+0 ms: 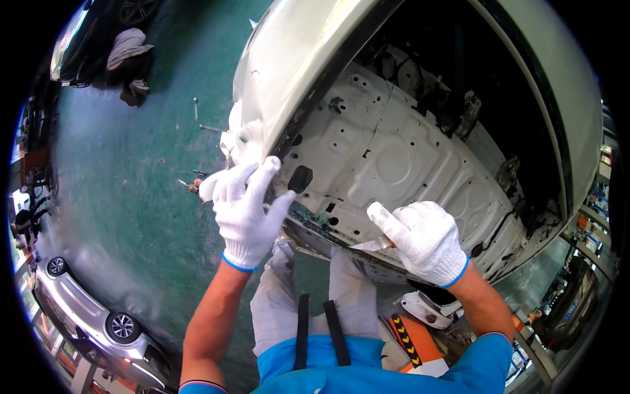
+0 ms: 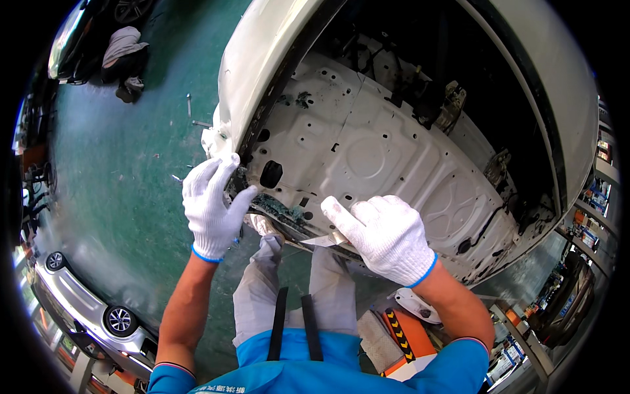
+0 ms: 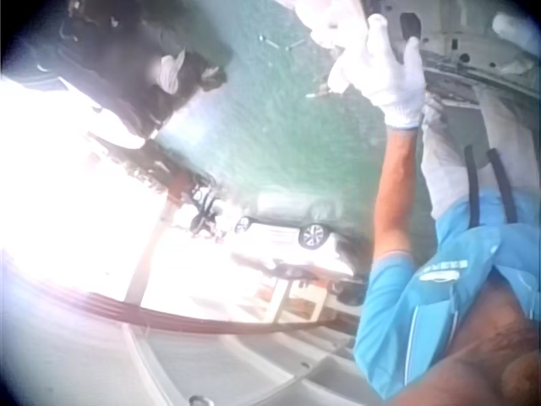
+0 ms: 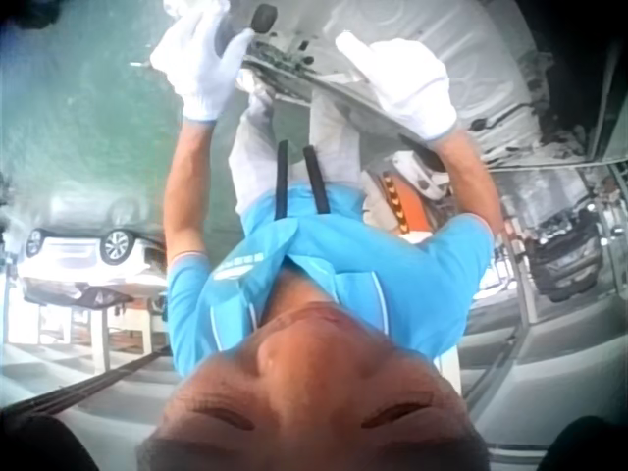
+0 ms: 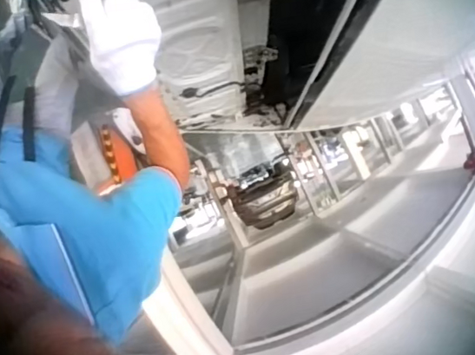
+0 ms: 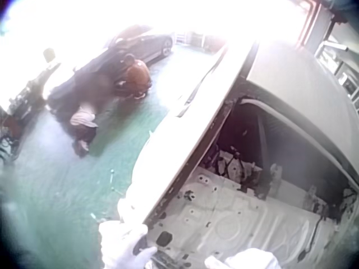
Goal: The person uses a utility knife to scrape and remove old black sealant from the edge of a white car's hood. The person carefully works along the seam, peeling away the material to expose the metal underneath.
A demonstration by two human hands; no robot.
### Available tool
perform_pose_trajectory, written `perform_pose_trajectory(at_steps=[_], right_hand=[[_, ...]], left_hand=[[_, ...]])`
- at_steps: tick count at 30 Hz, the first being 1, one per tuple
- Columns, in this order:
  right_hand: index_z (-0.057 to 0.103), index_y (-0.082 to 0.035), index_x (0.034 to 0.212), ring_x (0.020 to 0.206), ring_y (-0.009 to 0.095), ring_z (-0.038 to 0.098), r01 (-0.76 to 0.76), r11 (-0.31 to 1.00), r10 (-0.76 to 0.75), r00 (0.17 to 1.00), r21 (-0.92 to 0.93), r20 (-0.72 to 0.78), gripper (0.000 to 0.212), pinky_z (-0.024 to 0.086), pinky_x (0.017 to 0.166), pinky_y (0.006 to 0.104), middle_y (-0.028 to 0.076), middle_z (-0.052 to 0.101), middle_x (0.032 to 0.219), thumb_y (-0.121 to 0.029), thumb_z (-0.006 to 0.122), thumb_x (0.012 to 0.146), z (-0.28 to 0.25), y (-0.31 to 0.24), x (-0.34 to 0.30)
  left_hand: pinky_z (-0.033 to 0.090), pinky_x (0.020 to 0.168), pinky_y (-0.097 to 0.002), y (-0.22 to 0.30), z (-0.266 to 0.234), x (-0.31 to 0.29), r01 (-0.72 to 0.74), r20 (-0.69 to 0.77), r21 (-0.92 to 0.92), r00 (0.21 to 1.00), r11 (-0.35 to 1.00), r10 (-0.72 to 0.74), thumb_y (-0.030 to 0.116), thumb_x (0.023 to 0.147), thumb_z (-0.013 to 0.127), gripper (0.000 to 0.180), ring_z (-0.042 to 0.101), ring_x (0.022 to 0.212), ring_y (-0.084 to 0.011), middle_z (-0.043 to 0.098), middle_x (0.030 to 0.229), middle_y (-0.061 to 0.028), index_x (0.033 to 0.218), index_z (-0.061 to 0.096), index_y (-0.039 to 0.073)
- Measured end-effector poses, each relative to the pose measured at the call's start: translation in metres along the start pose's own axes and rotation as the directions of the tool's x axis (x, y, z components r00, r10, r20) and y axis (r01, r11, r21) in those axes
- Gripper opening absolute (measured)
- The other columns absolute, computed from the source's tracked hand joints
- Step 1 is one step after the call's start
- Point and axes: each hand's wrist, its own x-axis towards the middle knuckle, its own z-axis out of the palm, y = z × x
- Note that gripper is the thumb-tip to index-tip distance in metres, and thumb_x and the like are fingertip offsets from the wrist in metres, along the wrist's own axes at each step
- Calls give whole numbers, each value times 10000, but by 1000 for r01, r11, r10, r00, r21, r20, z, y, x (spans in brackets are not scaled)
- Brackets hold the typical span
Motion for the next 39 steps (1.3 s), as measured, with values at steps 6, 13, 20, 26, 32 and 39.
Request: perform_pose_trajectory(at_steps=[6, 13, 20, 26, 32, 39], right_hand=[[691, -130, 1286, 626, 206, 580, 59, 998, -61, 989, 18, 136, 455, 489, 588, 354, 29, 521, 703, -244, 700, 845, -2, -2, 0], [686, -140, 1281, 658, 217, 593, 40, 988, -67, 981, 147, 183, 446, 495, 598, 363, 27, 537, 742, -234, 698, 845, 4, -1, -6], [656, -159, 1320, 716, 248, 616, -157, 933, 78, 967, 324, 242, 494, 518, 662, 371, 51, 579, 788, -176, 727, 832, 25, -13, -38], [630, -145, 1299, 802, 272, 680, -404, 871, 298, 886, 279, 355, 459, 559, 687, 398, 70, 658, 851, -122, 691, 844, 34, -9, -67], [628, -113, 1253, 845, 343, 717, -562, 800, 416, 772, 210, 481, 417, 567, 728, 444, 125, 724, 947, -224, 708, 860, 31, -7, -64], [626, -109, 1236, 886, 383, 711, -697, 640, 451, 681, 323, 577, 405, 556, 777, 466, 154, 730, 971, -292, 692, 880, 53, 10, -43]], left_hand=[[530, 756, -390, 37, 10, 7, -198, 135, -544, 939, 816, 318, 55, 667, 880, 501, 687, 827, -254, 703, 946, -56, 1151, 758, 98], [510, 720, -354, 60, 25, -11, -170, 216, -514, 923, 841, 318, 133, 723, 861, 425, 699, 809, -227, 729, 909, -28, 1138, 767, 134], [528, 687, -363, 61, 36, -51, -63, 248, -480, 947, 875, 204, 49, 745, 838, 290, 707, 761, -250, 730, 855, -69, 1026, 776, 89], [530, 687, -433, 36, 60, -93, 16, 438, -190, 896, 982, 70, 49, 828, 760, 438, 681, 757, -329, 715, 892, -104, 1259, 691, 91], [559, 699, -386, 6, 34, -102, 293, 432, -124, 876, 948, -215, 35, 876, 731, 330, 707, 765, -311, 705, 884, -160, 1206, 707, 37], [547, 924, -375, -10, 29, -39, 249, -1, -4, 968, 968, -249, 133, 754, 915, 621, 641, 1121, -316, 629, 1238, -192, 1284, 618, 4]])
